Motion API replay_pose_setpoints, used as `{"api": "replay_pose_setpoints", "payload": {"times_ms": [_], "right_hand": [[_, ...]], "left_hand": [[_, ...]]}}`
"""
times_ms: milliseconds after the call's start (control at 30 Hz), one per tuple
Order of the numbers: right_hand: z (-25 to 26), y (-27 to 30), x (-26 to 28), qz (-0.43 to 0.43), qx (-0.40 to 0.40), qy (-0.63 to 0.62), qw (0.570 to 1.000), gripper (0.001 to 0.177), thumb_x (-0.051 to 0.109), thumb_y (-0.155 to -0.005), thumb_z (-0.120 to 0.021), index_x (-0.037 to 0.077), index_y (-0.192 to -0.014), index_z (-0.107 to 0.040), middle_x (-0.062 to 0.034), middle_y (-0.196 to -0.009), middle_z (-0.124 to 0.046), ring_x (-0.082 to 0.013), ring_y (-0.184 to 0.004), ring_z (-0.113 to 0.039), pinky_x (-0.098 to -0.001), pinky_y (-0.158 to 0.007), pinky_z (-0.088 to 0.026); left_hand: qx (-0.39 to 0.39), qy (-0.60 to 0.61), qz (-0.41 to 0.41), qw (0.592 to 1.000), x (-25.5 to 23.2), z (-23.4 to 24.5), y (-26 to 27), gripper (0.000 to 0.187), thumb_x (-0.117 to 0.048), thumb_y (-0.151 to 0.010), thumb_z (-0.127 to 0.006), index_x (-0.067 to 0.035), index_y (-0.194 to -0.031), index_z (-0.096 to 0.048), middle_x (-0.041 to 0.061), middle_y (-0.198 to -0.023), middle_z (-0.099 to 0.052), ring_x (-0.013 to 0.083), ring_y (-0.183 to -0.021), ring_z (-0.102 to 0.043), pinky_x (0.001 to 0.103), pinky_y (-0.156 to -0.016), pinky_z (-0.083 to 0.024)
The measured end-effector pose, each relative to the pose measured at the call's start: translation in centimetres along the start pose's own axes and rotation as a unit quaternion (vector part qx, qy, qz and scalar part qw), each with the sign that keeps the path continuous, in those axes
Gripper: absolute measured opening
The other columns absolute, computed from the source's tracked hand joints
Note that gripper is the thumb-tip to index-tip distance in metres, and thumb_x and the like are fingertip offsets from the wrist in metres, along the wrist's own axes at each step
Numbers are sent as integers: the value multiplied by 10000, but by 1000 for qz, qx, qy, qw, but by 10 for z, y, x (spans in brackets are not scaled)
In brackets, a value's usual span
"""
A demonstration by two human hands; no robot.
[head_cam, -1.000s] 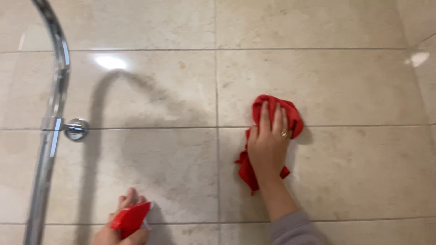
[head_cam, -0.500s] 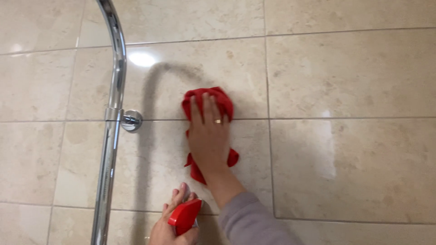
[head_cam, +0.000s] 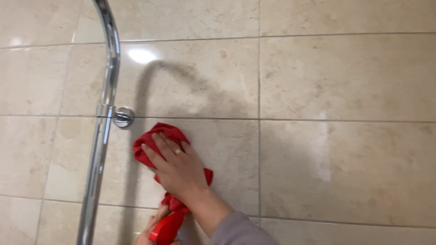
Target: The person sprays a cleaning solution onto beige tiled walls and wipes them with a red cloth. They then clean the chrome shower fixtures, including the vertical bar, shower head, and control valve, before wiping the adjacent white towel radiator.
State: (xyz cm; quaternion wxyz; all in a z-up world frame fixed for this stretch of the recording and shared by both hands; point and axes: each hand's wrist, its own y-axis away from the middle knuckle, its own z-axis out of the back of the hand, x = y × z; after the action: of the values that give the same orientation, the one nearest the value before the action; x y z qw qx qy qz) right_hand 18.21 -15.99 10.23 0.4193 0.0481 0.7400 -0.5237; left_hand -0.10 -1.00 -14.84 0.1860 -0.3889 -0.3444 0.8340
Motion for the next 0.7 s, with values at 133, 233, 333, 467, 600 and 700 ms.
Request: {"api": "replay_pose_setpoints", "payload": {"times_ms": [133, 233, 333, 467, 600, 700], "right_hand": [[63, 33, -44, -11, 2, 69, 998, 757, 319, -758, -762, 214, -1483, -573, -112, -1600, -473, -265, -1401, -553, -515, -982, -488], [111, 57, -87, -35, 26, 98, 994, 711, 302, -819, -746, 196, -1495, -549, -106, -1603, -460, -282, -1403, -536, -499, -978, -473], [151, 85, -130, -57, 34, 142, 988, 678, 309, -867, -662, 199, -1521, -519, -103, -1615, -445, -276, -1447, -496, -491, -1011, -470], [203, 122, -189, -100, 75, 199, 972, 747, 339, -862, -650, 249, -1574, -439, -72, -1643, -409, -267, -1484, -434, -530, -963, -512], [251, 160, -241, -131, 43, 195, 971, 601, 316, -968, -573, 204, -1552, -488, -117, -1618, -454, -298, -1464, -466, -512, -1021, -472], [286, 189, -285, -118, 3, 223, 968, 562, 303, -988, -563, 188, -1537, -528, -152, -1570, -496, -335, -1428, -494, -484, -1042, -467]], "left_hand": [[-79, 56, -27, 995, -98, 37, 13, 1014, -9, -586, -974, -293, -1478, -586, -170, -1712, -264, 84, -1602, -158, 314, -1263, -207], [-54, -4, -51, 997, -77, 44, 7, 1020, -149, -613, -1052, -336, -1488, -563, -158, -1739, -175, 132, -1620, -84, 394, -1265, -166], [-24, -108, 17, 994, 13, 24, -43, 1400, -603, -480, -1044, -424, -1603, -228, -195, -1742, -20, 74, -1629, 152, 570, -1242, -10], [2, -28, 207, 978, -6, 25, -66, 757, -592, -871, -487, -475, -1585, -266, -243, -1740, 17, 16, -1626, 117, 619, -1271, 22], [-232, -31, 216, 948, 100, 0, -76, 773, -562, -834, -635, -369, -1549, -415, 18, -1678, -291, 220, -1543, -253, 503, -1245, -10], [-297, 120, 95, 943, 124, -3, -137, 531, -512, -968, -614, -286, -1426, -468, 78, -1473, -429, 256, -1349, -384, 481, -1159, -75]]}}
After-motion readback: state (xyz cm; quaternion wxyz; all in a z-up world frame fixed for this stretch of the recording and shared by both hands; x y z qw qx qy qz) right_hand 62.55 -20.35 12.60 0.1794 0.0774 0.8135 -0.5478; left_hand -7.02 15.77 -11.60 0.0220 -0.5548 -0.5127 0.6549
